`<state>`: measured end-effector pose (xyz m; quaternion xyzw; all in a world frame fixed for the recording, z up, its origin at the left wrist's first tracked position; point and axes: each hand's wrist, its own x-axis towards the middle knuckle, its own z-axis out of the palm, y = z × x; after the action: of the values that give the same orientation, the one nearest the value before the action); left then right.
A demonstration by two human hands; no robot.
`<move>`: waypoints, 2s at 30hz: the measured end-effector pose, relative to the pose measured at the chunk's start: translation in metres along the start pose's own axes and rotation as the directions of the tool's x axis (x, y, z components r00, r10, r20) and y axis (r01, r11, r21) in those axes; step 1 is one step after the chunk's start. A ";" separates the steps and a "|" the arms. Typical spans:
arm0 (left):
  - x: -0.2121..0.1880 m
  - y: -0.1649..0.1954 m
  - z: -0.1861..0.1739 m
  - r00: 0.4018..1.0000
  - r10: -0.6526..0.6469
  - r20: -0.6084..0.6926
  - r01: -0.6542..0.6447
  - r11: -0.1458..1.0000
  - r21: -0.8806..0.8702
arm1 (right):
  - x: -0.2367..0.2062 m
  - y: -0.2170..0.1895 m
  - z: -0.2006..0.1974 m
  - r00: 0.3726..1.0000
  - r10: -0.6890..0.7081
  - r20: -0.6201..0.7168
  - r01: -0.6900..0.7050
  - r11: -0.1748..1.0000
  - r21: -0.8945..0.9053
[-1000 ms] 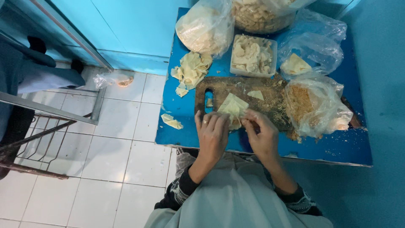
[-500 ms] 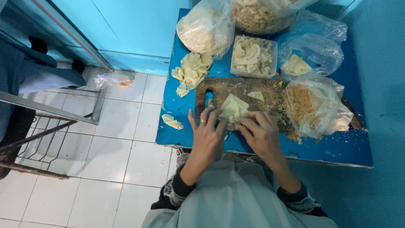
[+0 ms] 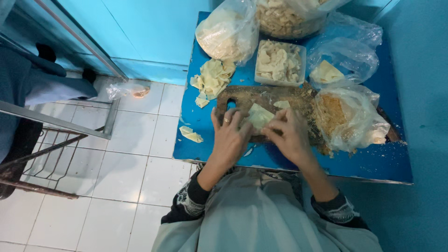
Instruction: The person sits at a small blue table and folds thin square dough sheets one at a time, pressing each fold flat on a worn wooden board. Folded pieces are set aside near a container of finished pieces, with bags of dough scraps and brown crumbs on the table.
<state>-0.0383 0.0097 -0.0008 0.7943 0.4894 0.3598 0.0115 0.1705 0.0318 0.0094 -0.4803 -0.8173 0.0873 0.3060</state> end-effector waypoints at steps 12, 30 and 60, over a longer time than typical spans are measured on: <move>-0.001 0.002 -0.010 0.997 -0.020 -0.069 0.020 1.000 -0.001 | -0.003 -0.009 -0.006 0.992 -0.107 -0.064 0.102 0.992 -0.077; 0.001 0.006 0.008 0.990 -0.130 -0.060 0.124 0.988 -0.088 | 0.003 -0.002 0.006 0.998 0.011 -0.064 -0.011 1.000 -0.009; -0.022 0.017 0.004 0.962 -0.224 -0.157 0.232 0.972 0.033 | 0.038 -0.024 0.014 0.994 -0.100 0.040 0.107 0.910 -0.400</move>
<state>-0.0289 -0.0153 -0.0098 0.7028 0.5861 0.4032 -0.0049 0.1313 0.0531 0.0241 -0.4880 -0.8450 -0.0940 0.1977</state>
